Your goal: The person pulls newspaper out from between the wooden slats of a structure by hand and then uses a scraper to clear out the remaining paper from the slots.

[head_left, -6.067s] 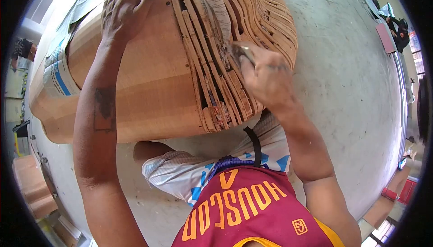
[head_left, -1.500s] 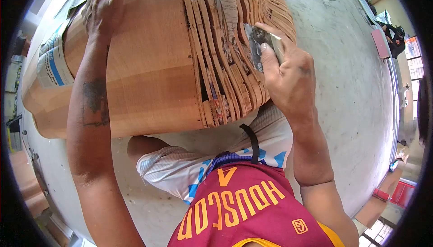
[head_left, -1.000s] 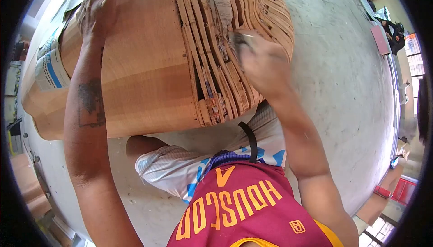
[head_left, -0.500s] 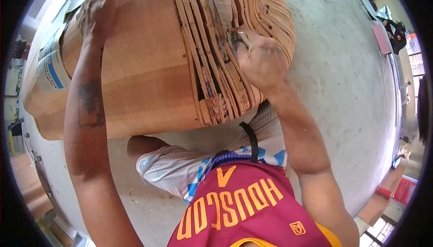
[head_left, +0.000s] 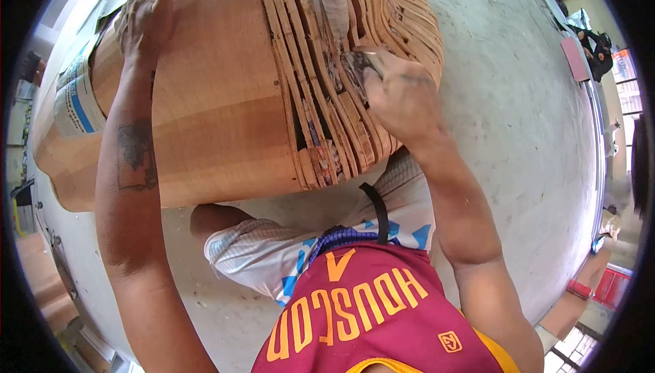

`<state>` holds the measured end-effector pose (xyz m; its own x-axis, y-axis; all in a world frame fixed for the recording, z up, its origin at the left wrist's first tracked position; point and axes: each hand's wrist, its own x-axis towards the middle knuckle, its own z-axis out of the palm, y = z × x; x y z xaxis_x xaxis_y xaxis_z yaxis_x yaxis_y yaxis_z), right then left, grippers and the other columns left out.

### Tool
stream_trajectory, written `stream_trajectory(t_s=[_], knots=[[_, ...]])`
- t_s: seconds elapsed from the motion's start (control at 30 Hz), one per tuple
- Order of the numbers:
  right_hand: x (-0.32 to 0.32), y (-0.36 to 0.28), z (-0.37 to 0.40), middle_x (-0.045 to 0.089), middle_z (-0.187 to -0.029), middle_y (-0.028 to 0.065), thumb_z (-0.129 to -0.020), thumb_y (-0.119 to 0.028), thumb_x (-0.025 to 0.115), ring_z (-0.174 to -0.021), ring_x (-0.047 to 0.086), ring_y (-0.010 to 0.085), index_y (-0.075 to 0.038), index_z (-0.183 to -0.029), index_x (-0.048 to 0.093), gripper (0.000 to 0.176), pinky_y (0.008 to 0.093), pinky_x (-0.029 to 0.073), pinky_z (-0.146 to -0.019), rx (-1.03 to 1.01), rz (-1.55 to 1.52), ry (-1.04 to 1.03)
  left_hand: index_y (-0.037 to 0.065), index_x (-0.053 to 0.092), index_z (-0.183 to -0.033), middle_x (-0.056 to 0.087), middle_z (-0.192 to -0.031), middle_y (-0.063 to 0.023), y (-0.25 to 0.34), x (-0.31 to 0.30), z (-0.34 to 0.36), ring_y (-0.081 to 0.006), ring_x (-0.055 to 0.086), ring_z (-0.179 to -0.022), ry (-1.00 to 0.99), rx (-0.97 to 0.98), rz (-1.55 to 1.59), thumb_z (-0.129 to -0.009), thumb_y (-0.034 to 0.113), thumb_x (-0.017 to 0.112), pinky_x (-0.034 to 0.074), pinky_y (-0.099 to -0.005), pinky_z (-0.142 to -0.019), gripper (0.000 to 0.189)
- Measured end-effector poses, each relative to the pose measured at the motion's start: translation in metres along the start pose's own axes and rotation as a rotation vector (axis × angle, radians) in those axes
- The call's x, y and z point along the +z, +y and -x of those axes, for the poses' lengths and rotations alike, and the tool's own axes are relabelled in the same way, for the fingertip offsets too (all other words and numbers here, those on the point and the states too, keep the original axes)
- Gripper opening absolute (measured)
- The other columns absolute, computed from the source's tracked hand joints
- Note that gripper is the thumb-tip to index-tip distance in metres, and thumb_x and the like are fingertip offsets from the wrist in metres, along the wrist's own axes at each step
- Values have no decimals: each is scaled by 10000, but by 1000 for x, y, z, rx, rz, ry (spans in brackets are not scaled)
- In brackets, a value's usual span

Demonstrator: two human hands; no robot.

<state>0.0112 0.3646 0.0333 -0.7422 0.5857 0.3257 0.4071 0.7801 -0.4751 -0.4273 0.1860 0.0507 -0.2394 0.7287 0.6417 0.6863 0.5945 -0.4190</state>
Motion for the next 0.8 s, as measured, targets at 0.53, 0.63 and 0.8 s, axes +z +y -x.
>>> stream_trajectory(t_s=[0.53,0.63,0.8], knots=[[-59,-7,23,766,-1016,260,-986,-126,635,-968,741,455,-67,-1285,738,322,518,595,-887,93,-158,-85,364,511,-1566,671,-1488,-68,24,-9,1,-320,587,-1420,58,-154,29,-988,210,768,565,-555,-1036,651],[-53,-5,23,764,-1021,265,-987,-130,642,-967,740,457,-69,-1284,736,318,524,594,-881,88,-163,-97,285,599,-1528,660,-1494,-111,10,5,-2,-331,572,-1432,24,-194,151,-1048,575,513,469,-584,-1123,567],[-46,-2,18,764,-1005,261,-987,-102,649,-947,749,445,-68,-1302,734,328,511,593,-858,-9,-222,4,226,638,-1499,664,-1493,-92,23,-7,-7,-323,548,-1451,-13,-287,205,-1121,661,302,421,-580,-1166,667]])
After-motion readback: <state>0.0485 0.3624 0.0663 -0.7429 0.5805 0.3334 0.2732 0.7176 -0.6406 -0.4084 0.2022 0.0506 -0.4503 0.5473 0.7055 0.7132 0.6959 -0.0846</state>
